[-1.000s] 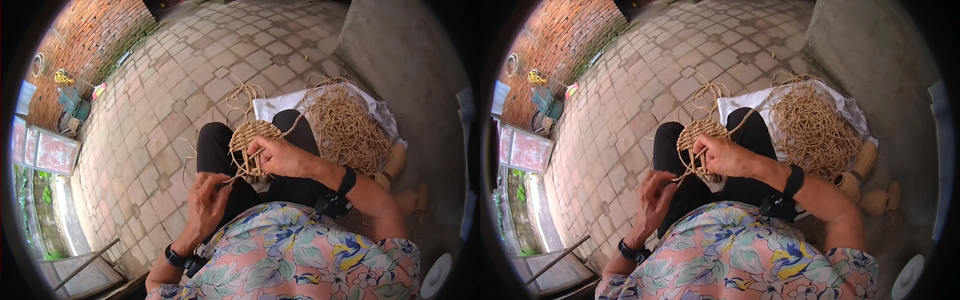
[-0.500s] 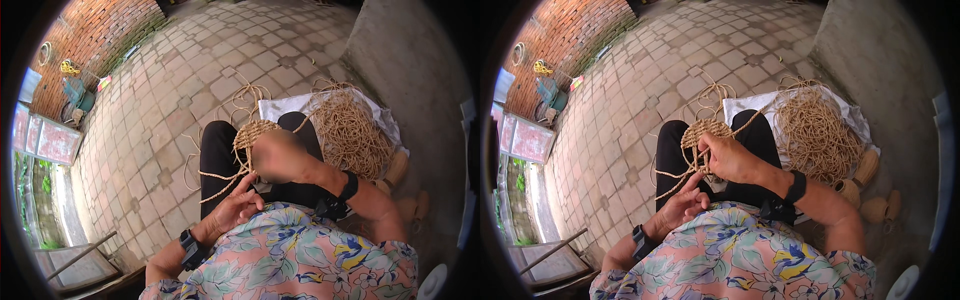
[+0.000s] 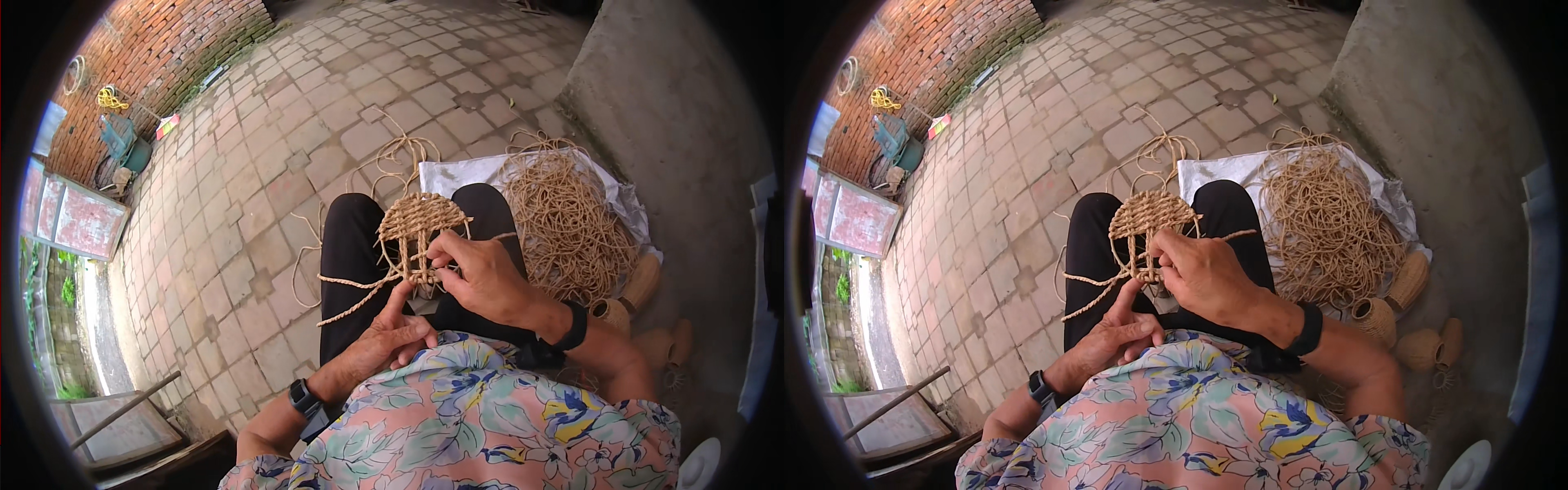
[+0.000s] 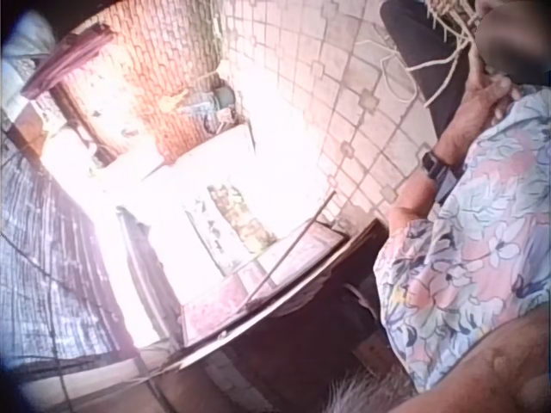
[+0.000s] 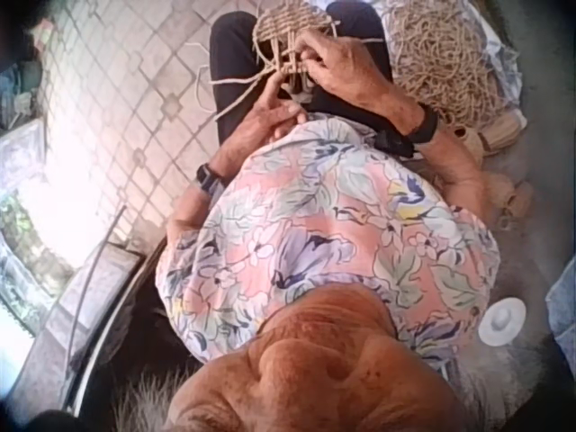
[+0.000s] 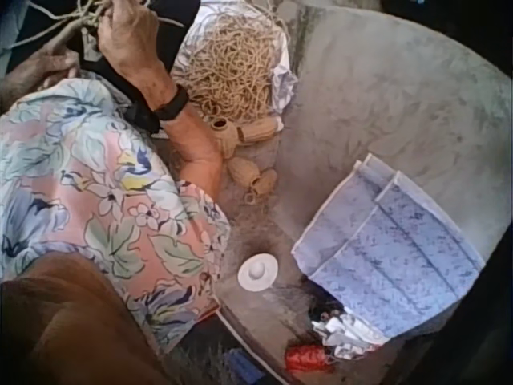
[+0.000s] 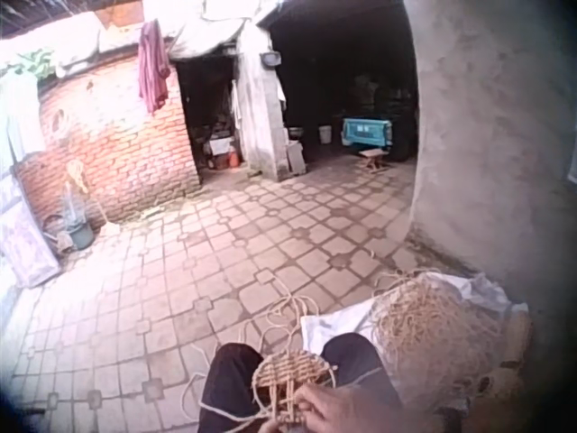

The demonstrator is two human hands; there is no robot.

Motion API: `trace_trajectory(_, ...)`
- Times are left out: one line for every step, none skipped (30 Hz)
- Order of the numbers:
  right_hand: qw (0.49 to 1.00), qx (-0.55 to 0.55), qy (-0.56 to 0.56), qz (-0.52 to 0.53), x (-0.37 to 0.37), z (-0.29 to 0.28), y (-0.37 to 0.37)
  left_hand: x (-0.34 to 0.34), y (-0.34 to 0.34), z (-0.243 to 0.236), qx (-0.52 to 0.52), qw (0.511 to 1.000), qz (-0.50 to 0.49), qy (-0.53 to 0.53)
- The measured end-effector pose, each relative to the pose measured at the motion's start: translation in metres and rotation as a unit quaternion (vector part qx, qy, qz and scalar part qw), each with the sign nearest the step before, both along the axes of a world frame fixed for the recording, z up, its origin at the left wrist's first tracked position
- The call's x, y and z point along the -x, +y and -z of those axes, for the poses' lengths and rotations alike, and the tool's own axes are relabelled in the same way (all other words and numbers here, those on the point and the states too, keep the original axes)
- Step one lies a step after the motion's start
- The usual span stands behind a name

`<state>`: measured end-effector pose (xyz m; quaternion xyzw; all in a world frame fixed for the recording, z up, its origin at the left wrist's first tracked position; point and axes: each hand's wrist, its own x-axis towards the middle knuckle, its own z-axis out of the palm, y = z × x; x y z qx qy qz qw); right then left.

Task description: Weaving a small basket from straw or plant fibers by hand.

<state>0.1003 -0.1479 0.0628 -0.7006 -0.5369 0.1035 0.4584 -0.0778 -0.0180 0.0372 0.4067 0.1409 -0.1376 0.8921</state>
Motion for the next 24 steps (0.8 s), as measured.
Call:
trace_trajectory(0.999,0.031,0.016,-0.011,-0.001,0.002,0.002,0.000,-0.001,-0.004,-0.021,1.000,-0.012,0.016)
trace_trajectory(0.999,0.032,0.015,-0.012,-0.002,0.003,0.005,0.001,-0.001,-0.006,-0.043,0.998,-0.024,0.033)
trace_trajectory(0.998,0.042,0.032,-0.019,-0.002,0.005,0.008,0.003,0.000,-0.005,-0.042,0.998,-0.025,0.032)
trace_trajectory(0.997,0.052,0.049,-0.027,-0.002,0.006,0.010,0.008,0.001,-0.004,-0.083,0.991,-0.090,0.053)
trace_trajectory(0.997,0.052,0.050,-0.029,-0.002,0.005,0.010,0.013,0.003,-0.003,-0.124,0.977,-0.155,0.074)
trace_trajectory(0.995,0.069,0.070,-0.026,-0.003,0.004,0.009,0.014,0.004,-0.003,-0.125,0.971,-0.191,0.068)
trace_trajectory(0.992,0.085,0.090,-0.026,-0.004,0.003,0.010,0.014,0.006,-0.006,-0.101,0.971,-0.209,0.066)
trace_trajectory(0.991,0.085,0.098,-0.025,-0.003,0.003,0.011,0.012,0.005,-0.011,-0.108,0.969,-0.217,0.056)
trace_trajectory(0.991,0.085,0.099,-0.029,-0.003,0.003,0.011,0.009,0.002,-0.015,-0.115,0.966,-0.225,0.045)
trace_trajectory(0.991,0.086,0.099,-0.027,-0.003,0.003,0.012,0.007,0.000,-0.015,-0.114,0.966,-0.229,0.044)
trace_trajectory(0.991,0.087,0.100,-0.024,-0.004,0.003,0.012,0.005,-0.002,-0.014,-0.131,0.968,-0.210,0.040)
trace_trajectory(0.991,0.088,0.098,-0.027,-0.004,0.002,0.013,0.004,-0.003,-0.013,-0.148,0.970,-0.191,0.036)
trace_trajectory(0.991,0.089,0.100,-0.025,-0.004,0.002,0.013,0.003,-0.003,-0.009,-0.146,0.970,-0.193,0.035)
trace_trajectory(0.990,0.091,0.103,-0.023,-0.005,0.002,0.013,0.002,-0.002,-0.002,-0.200,0.958,-0.204,0.037)
trace_trajectory(0.990,0.093,0.101,-0.024,-0.005,0.002,0.013,0.002,-0.002,0.001,-0.253,0.943,-0.214,0.039)
trace_trajectory(0.990,0.094,0.104,-0.023,-0.005,0.002,0.013,0.002,0.001,-0.002,-0.250,0.941,-0.220,0.058)
trace_trajectory(0.990,0.095,0.106,-0.021,-0.005,0.001,0.013,0.002,0.001,-0.003,-0.249,0.941,-0.221,0.058)
trace_trajectory(0.989,0.096,0.107,-0.022,-0.005,0.000,0.013,0.002,0.001,-0.004,-0.231,0.951,-0.205,0.029)
trace_trajectory(0.988,0.103,0.113,-0.024,-0.006,-0.001,0.013,0.002,0.001,-0.004,-0.214,0.959,-0.188,-0.002)
trace_trajectory(0.987,0.109,0.119,-0.027,-0.007,-0.002,0.014,0.000,0.000,-0.003,-0.191,0.966,-0.174,-0.027)
trace_trajectory(0.986,0.110,0.119,-0.027,-0.007,-0.002,0.014,-0.002,0.000,-0.005,-0.190,0.966,-0.174,-0.026)
trace_trajectory(0.986,0.113,0.114,-0.032,-0.008,-0.003,0.014,-0.005,-0.001,-0.008,-0.169,0.972,-0.160,-0.024)
trace_trajectory(0.986,0.116,0.110,-0.037,-0.008,-0.003,0.014,-0.007,0.000,-0.009,-0.149,0.978,-0.145,-0.022)
trace_trajectory(0.986,0.117,0.110,-0.037,-0.009,-0.005,0.014,-0.009,0.002,-0.007,-0.148,0.978,-0.145,-0.022)
